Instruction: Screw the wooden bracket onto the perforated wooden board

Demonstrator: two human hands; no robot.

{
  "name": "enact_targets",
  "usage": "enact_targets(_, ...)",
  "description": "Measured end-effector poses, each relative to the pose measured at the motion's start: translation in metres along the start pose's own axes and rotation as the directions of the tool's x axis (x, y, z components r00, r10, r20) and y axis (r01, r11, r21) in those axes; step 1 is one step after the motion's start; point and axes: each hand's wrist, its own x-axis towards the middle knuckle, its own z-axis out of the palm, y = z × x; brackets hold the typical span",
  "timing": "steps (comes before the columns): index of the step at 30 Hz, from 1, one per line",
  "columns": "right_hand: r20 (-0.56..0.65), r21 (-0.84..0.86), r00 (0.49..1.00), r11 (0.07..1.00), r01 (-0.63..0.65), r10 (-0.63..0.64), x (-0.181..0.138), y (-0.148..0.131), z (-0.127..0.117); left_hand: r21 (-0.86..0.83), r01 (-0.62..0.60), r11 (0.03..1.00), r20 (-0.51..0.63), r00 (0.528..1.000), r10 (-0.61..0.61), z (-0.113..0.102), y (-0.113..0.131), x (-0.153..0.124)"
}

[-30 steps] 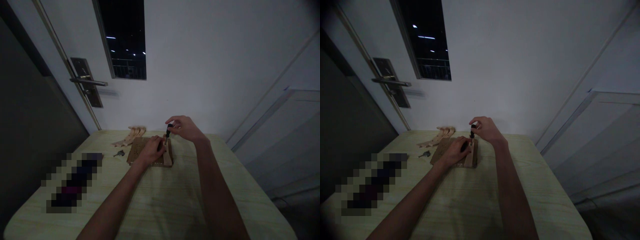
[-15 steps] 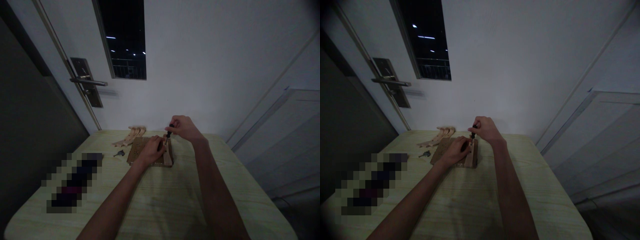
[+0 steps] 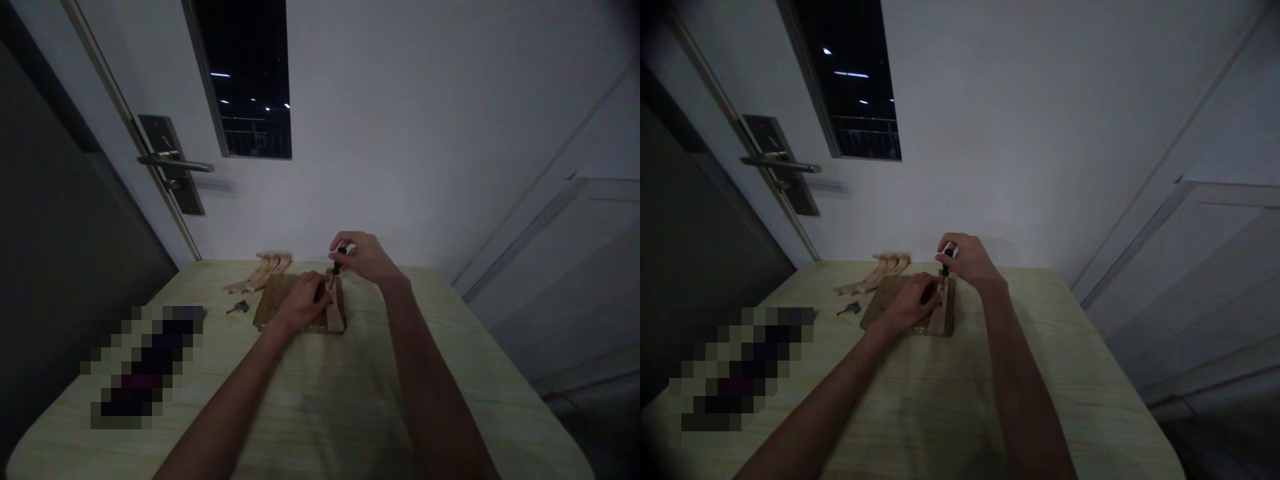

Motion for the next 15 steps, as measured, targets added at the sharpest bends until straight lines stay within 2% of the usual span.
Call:
enact_targets(5,0.080,0.088,0.996,0.995,-0.044,0.037,0.0003,-0.0014,-0.0024,0.001,0.000,1.000,0.006,1.000,0.000,-0.0014,0.0009,-0.0006)
enact_targets(10,0.112,0.069,0.989,0.992,-0.110,0.102,-0.0029,0.0005,-0.0061,-0.002,0.015,1.000,0.019,1.000,-0.015,-0.0032,0.0012,-0.0018)
enact_targets(15,0.142,0.101,0.987,0.991,-0.091,0.076,-0.0044,-0.0022,-0.0091,-0.004,0.019,1.000,0.021,1.000,-0.019,-0.0037,0.0022,-0.0017)
